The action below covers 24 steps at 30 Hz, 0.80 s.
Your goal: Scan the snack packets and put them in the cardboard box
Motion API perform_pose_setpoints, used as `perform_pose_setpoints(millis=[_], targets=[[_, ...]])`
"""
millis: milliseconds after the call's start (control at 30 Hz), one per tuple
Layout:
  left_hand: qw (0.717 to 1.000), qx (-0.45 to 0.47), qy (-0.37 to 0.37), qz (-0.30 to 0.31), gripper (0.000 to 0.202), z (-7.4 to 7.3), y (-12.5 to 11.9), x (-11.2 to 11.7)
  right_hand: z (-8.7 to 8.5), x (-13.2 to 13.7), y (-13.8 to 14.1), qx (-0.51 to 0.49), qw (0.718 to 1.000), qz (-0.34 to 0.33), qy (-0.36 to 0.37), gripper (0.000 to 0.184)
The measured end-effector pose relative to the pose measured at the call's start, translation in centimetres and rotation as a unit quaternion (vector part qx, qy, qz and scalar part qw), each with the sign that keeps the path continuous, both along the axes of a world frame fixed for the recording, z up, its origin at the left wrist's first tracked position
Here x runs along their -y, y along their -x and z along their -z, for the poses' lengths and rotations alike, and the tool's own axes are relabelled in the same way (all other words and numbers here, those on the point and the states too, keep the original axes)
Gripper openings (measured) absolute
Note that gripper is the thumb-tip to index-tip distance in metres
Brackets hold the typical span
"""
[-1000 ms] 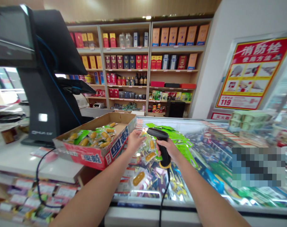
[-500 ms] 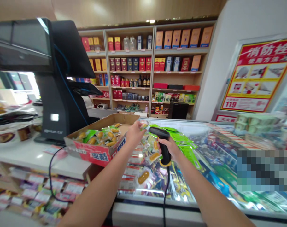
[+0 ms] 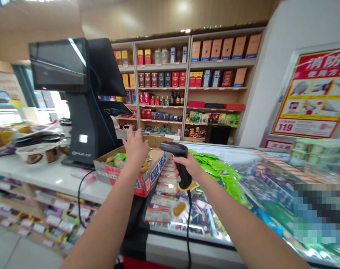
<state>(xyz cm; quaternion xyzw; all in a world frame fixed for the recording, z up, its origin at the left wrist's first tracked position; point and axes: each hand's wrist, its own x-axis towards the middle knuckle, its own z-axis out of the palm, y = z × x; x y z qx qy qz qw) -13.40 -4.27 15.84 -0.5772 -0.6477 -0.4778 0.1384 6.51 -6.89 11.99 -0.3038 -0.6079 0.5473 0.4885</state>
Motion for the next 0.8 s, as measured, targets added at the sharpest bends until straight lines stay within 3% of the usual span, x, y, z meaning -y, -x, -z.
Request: perform_pose_setpoints(millis=[133, 300, 400, 500, 567, 700, 800], targets=[[0.989, -0.038, -0.018, 0.141, 0.042, 1.5, -4.1, -0.5, 1.2, -0.8, -2.5, -0.020, 0.998, 0.051, 0.013, 0.021], [0.939, -0.107, 0.183, 0.271, 0.036, 5.7, -9.6, -3.5, 3.1, -1.8, -6.8, -0.040, 0.986, 0.156, 0.041, 0.021], [0.903, -0.128, 0.236, 0.336, 0.037, 9.0, -11.1, -5.5, 4.7, -2.0, -8.8, -0.066, 0.977, 0.194, 0.054, 0.022], [0.894, -0.123, 0.253, 0.349, 0.036, 11.7, -11.0, -6.7, 6.2, -2.1, -10.1, -0.090, 0.973, 0.205, 0.064, 0.021], [0.899, -0.115, 0.252, 0.339, 0.028, 12.6, -10.4, -7.1, 6.9, -2.2, -10.4, -0.097, 0.971, 0.209, 0.071, 0.019], [0.916, -0.103, 0.209, 0.327, 0.021, 12.8, -9.4, -7.4, 7.5, -2.6, -10.4, -0.087, 0.971, 0.205, 0.082, 0.017], [0.928, -0.017, 0.208, 0.310, 0.020, 12.9, -9.6, -7.4, 7.5, -2.7, -10.2, -0.060, 0.975, 0.193, 0.090, 0.018]])
